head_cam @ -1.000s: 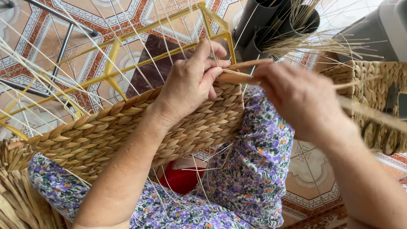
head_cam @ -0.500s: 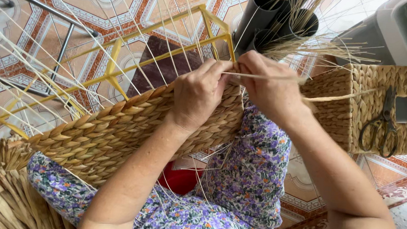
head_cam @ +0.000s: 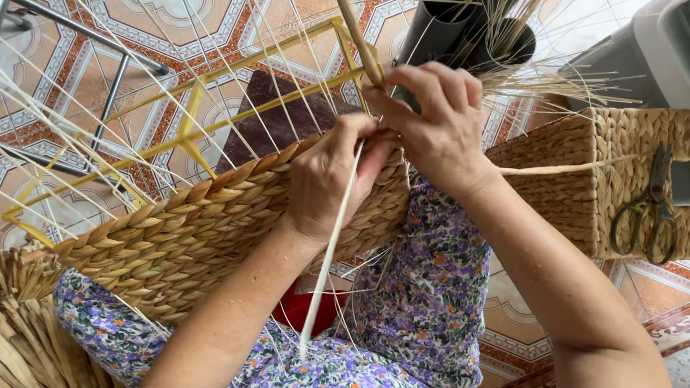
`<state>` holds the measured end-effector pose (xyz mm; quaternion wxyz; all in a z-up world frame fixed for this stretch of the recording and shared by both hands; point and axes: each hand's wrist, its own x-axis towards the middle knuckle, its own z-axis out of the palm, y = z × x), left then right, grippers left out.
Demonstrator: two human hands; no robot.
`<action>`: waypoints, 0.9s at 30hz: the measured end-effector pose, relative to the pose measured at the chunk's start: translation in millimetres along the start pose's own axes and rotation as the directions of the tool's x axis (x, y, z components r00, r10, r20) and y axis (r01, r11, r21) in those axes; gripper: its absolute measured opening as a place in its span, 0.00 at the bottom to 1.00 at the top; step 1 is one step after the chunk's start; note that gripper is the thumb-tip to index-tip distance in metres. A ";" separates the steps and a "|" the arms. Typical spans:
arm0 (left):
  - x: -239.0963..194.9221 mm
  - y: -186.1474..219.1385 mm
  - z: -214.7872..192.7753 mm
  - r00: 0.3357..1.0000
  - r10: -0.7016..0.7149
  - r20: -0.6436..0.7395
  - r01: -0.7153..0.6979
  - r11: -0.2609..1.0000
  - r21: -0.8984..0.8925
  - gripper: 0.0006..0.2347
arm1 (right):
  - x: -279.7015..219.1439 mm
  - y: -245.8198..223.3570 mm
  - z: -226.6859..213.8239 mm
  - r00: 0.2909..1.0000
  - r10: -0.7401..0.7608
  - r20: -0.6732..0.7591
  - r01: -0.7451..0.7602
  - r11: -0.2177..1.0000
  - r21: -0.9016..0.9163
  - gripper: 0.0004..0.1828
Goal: The person weaves a basket by hand using dried palm leaves on a yellow metal frame. They interlace the leaves through the frame's vertical wires, periodically pulling and tightening the weave to build up the basket's body.
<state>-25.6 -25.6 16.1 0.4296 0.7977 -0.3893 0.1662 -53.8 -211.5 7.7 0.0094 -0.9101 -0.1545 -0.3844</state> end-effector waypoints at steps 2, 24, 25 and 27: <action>-2.0 -1.7 2.8 0.998 -0.054 0.019 0.054 0.998 0.015 0.13 | -5.3 0.4 6.1 0.991 0.123 0.058 -0.134 0.950 0.283 0.14; 25.3 -19.9 2.0 0.864 -0.397 0.309 0.471 0.855 -0.217 0.04 | -12.3 56.3 44.2 0.263 0.562 0.784 -0.304 -0.723 0.620 0.15; 24.3 -17.9 1.6 0.865 -0.404 0.298 0.476 0.849 -0.229 0.04 | -13.9 55.3 41.8 0.389 0.531 0.753 -0.267 -0.717 0.644 0.15; 21.9 -15.9 3.1 0.871 -0.410 0.270 0.467 0.862 -0.198 0.04 | -18.4 49.5 37.9 0.612 0.463 0.641 -0.176 -0.710 0.682 0.17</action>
